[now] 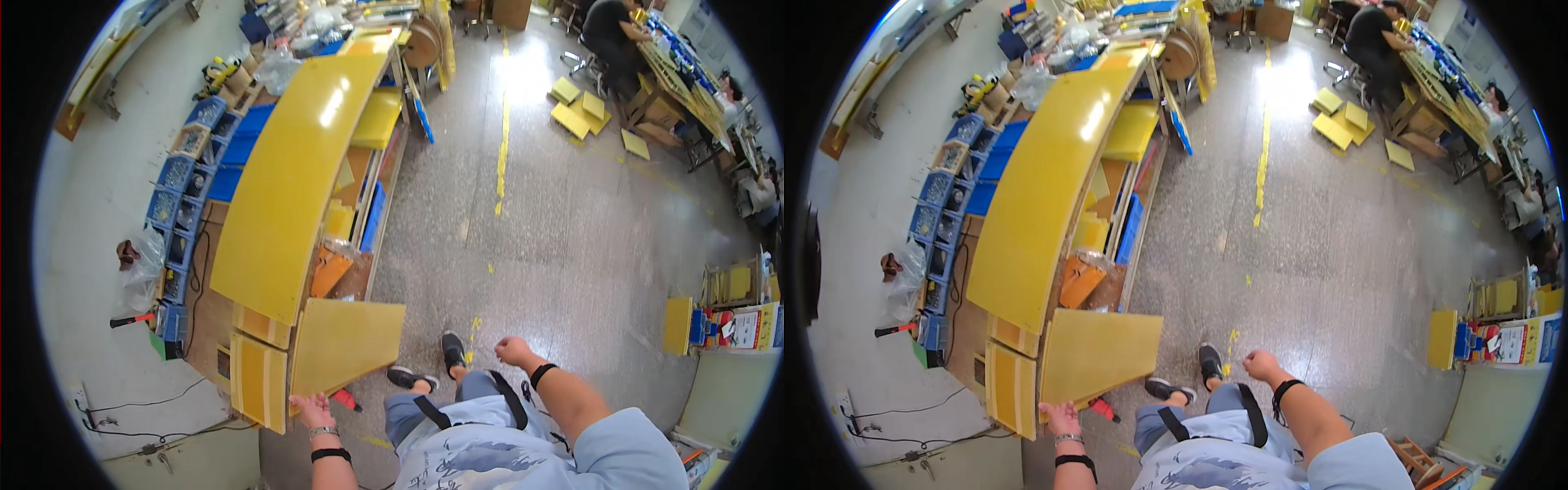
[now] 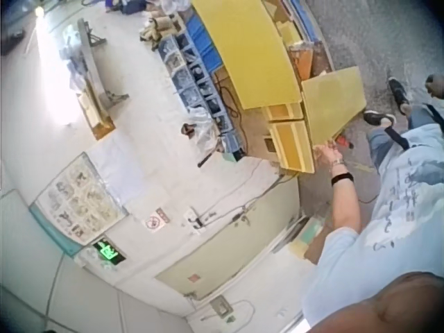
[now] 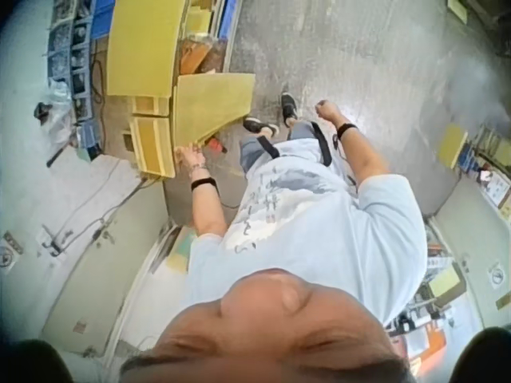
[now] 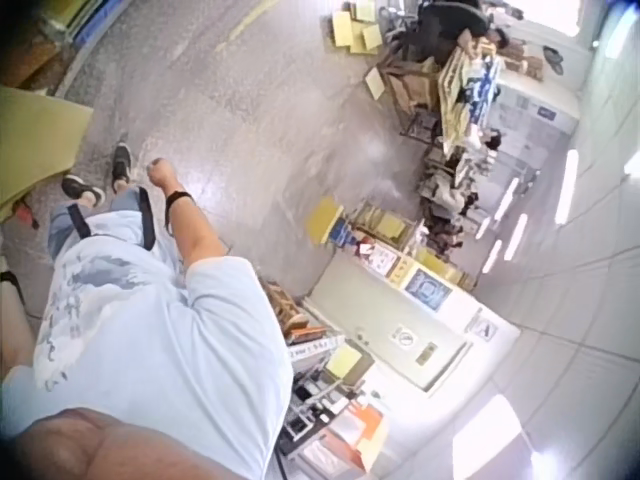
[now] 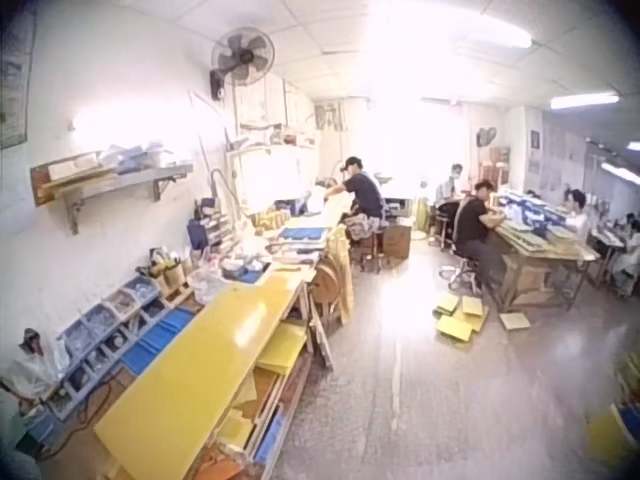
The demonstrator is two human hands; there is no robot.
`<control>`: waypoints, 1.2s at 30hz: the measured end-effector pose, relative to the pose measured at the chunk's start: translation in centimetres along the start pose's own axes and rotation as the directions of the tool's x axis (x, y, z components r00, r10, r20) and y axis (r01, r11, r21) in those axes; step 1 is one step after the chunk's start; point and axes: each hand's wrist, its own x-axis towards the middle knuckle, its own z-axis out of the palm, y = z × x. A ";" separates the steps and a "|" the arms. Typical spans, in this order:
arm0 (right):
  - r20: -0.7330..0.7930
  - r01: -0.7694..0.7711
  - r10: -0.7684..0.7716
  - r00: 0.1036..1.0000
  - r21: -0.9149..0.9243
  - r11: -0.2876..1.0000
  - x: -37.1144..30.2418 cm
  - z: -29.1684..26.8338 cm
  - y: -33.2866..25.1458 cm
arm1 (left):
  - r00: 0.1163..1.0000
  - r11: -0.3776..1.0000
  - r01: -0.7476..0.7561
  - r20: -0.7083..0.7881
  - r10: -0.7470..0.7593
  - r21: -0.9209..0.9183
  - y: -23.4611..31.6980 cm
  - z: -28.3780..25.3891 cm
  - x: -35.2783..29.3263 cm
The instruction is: The recorder is sorting and stacking painted yellow metal sheets at a workstation in a fabrication facility.
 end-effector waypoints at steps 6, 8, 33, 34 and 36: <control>0.048 0.065 -0.060 0.997 -0.099 0.993 -0.8 0.4 -3.9 | 0.985 0.999 -0.017 -0.174 0.008 -0.048 0.9 1.6 -2.0; 0.063 0.040 -0.031 0.998 -0.141 0.989 -1.0 -0.4 -4.8 | 0.987 0.999 0.002 -0.161 -0.011 -0.050 1.3 2.8 -3.1; 0.140 0.358 -0.330 0.934 -0.358 0.862 -7.0 2.4 -29.2 | 0.977 0.999 0.036 0.212 -0.034 -0.006 1.3 -1.9 -2.7; 0.139 0.356 -0.328 0.935 -0.359 0.863 -7.2 2.7 -30.8 | 0.971 0.999 0.042 0.234 -0.043 0.006 1.7 -1.9 -2.8; 0.131 0.465 -0.448 0.884 -0.319 0.826 -7.5 3.8 -33.1 | 0.960 0.999 0.025 0.277 -0.030 0.024 1.7 -2.7 -2.2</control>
